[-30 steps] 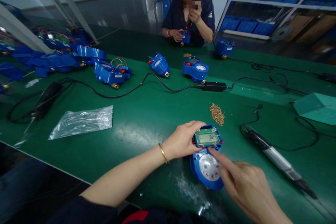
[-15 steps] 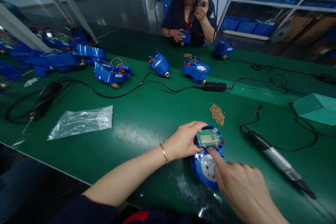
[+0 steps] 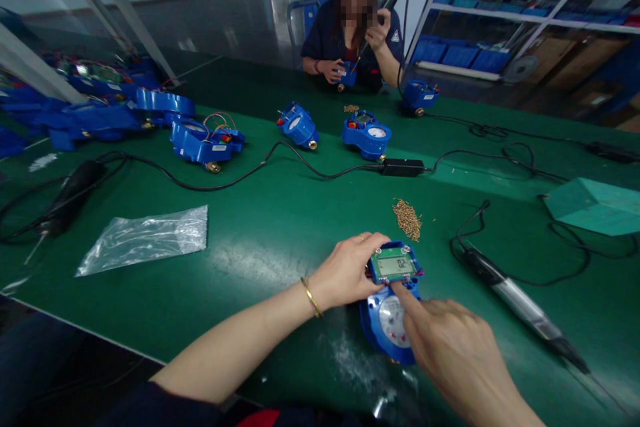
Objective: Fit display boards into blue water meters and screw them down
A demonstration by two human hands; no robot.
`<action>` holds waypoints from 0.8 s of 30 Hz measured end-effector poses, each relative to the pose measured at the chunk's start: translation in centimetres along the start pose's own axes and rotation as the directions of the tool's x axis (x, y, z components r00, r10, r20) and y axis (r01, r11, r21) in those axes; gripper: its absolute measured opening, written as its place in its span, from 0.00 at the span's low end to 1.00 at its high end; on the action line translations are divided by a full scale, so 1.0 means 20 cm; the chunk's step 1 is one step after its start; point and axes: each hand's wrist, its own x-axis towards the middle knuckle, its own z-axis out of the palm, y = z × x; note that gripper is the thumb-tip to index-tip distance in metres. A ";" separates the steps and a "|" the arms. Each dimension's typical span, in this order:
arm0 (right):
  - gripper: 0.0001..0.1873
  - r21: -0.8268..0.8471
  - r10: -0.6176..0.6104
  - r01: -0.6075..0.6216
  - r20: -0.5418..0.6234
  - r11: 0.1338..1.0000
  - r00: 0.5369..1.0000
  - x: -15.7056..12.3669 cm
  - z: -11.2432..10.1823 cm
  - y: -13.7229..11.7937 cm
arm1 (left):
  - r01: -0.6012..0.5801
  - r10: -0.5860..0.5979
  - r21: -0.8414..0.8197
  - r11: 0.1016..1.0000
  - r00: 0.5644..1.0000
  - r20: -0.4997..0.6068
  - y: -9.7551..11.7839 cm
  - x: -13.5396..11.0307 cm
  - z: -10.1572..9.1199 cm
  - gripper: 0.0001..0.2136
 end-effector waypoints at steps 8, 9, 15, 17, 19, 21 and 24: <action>0.10 0.438 0.525 -0.351 -0.382 0.827 0.760 -0.01 0.03 0.03 | 0.018 -0.018 -0.009 1.000 1.000 -0.006 0.00 -0.01 0.00 0.23; 0.12 0.475 0.550 -0.356 -0.370 0.805 0.749 0.01 0.05 0.02 | 0.020 -0.020 -0.014 1.000 1.000 -0.007 0.00 -0.01 0.00 0.23; 0.18 0.692 0.700 -0.387 -0.241 0.609 0.672 0.05 0.19 -0.05 | 0.013 -0.013 -0.035 0.999 1.000 -0.003 -0.01 -0.02 0.00 0.23; 0.19 0.727 0.739 -0.415 -0.185 0.546 0.648 0.05 0.20 -0.06 | 0.005 -0.005 -0.038 0.999 1.000 -0.005 -0.01 -0.02 0.00 0.22; 0.19 0.739 0.743 -0.417 -0.167 0.529 0.648 0.05 0.20 -0.07 | -0.003 0.002 -0.039 0.999 1.000 -0.010 -0.02 -0.02 0.00 0.22; 0.18 0.741 0.736 -0.410 -0.165 0.532 0.657 0.05 0.19 -0.07 | -0.005 0.004 -0.037 0.999 1.000 -0.016 -0.02 -0.02 0.00 0.22; 0.21 0.758 0.757 -0.435 -0.117 0.486 0.642 0.04 0.20 -0.09 | -0.005 0.004 -0.034 0.999 1.000 -0.023 -0.02 -0.02 0.00 0.23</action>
